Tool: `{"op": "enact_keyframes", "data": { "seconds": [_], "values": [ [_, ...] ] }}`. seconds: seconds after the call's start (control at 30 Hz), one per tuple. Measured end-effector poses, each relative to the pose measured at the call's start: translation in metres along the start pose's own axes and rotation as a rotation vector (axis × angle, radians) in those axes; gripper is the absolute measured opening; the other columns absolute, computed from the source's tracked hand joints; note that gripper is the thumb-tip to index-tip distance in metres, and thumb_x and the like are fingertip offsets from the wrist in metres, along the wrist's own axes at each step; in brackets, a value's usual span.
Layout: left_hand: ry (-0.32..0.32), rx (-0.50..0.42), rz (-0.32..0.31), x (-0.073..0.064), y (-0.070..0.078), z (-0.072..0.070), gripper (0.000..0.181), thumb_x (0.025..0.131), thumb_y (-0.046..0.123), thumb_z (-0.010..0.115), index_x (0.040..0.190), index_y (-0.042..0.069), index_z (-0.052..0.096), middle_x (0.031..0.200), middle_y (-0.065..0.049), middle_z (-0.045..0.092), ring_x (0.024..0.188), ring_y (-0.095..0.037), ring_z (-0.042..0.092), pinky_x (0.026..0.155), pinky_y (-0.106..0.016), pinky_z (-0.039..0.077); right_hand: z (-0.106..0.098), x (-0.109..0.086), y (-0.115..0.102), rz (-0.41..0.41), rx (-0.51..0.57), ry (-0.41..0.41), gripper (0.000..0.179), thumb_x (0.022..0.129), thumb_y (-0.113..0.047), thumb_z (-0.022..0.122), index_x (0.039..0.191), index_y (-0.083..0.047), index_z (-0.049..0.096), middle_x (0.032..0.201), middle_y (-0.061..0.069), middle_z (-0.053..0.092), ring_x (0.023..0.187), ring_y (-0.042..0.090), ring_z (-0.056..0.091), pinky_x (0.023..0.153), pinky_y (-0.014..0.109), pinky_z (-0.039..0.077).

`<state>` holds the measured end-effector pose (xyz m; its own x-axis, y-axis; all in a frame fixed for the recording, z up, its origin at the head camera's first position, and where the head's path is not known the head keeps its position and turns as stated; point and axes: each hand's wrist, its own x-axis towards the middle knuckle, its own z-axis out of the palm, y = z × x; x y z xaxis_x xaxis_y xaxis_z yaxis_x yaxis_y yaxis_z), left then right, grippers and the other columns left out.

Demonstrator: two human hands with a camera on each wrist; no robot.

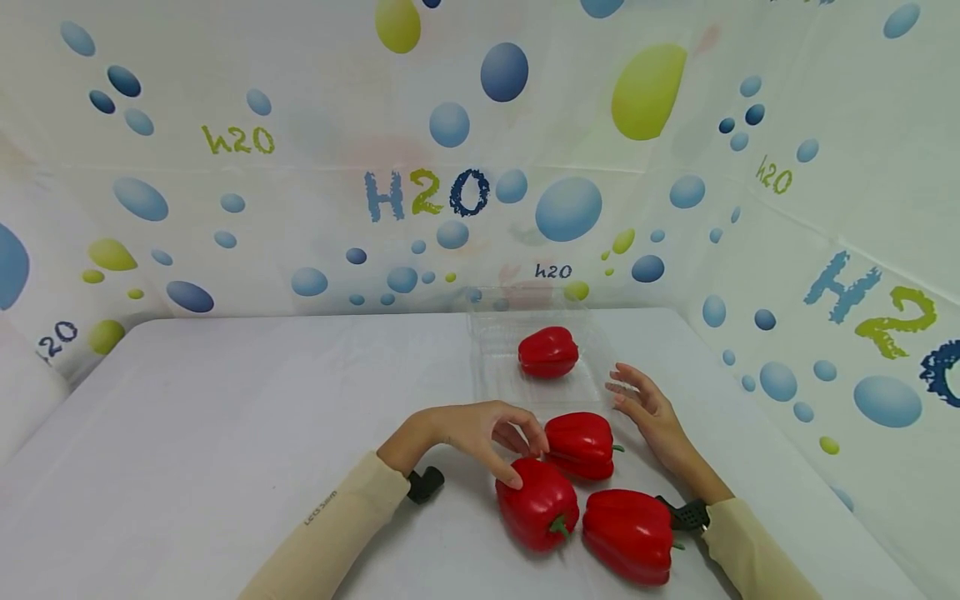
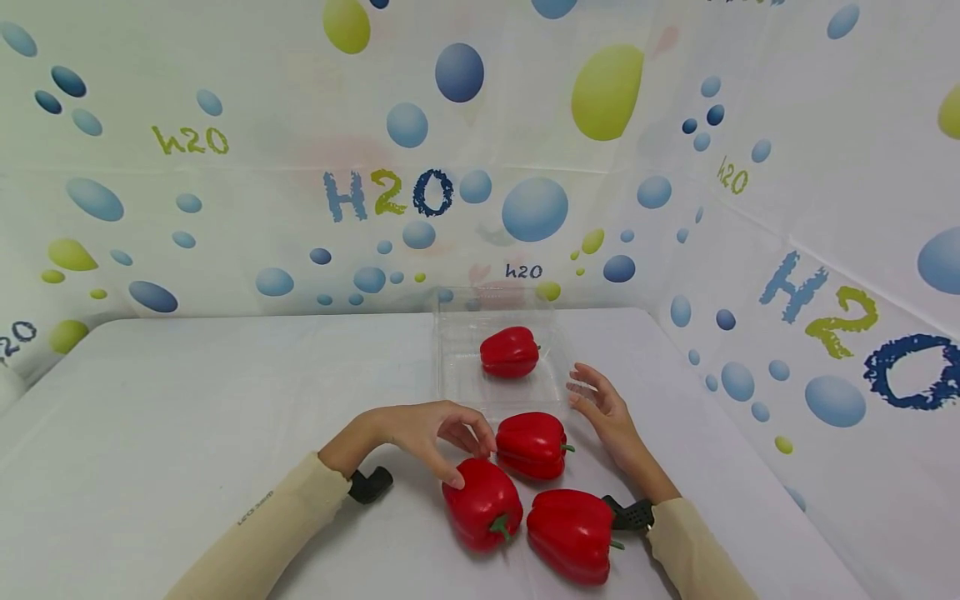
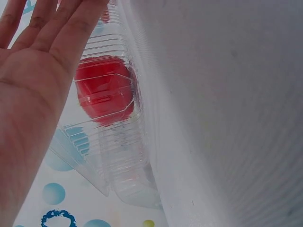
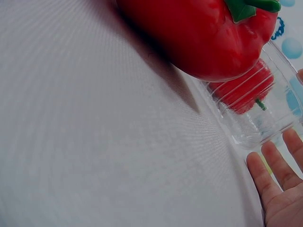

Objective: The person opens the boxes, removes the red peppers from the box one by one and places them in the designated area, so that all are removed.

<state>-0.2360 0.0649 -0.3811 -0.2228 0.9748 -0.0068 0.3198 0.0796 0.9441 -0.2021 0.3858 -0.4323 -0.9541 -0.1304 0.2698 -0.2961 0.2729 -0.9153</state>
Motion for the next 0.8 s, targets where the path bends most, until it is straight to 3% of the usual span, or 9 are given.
{"op": "enact_keyframes", "data": {
  "seconds": [0.13,0.8],
  "values": [
    [-0.007,0.002,0.023,0.0009,-0.0015,-0.0002,0.045,0.082,0.006,0.073,0.122,-0.002,0.055,0.119,-0.022,0.058,0.106,-0.012,0.062,0.095,-0.036,0.052,0.0003,-0.0001,0.0001,0.010,-0.001,0.007,0.056,0.101,-0.015,0.052,0.150,-0.002,0.028,0.146,0.027,0.037,0.120,-0.001,0.053,0.093,0.014,0.046],
    [0.027,0.022,0.000,-0.0004,0.0038,0.0020,0.041,0.085,0.012,0.070,0.122,0.001,0.057,0.120,-0.022,0.058,0.105,-0.010,0.063,0.093,-0.035,0.053,0.0005,-0.0004,-0.0007,0.018,0.002,0.006,0.056,0.101,-0.014,0.052,0.150,-0.004,0.029,0.147,0.026,0.037,0.120,-0.002,0.053,0.093,0.015,0.046]
  ]
}}
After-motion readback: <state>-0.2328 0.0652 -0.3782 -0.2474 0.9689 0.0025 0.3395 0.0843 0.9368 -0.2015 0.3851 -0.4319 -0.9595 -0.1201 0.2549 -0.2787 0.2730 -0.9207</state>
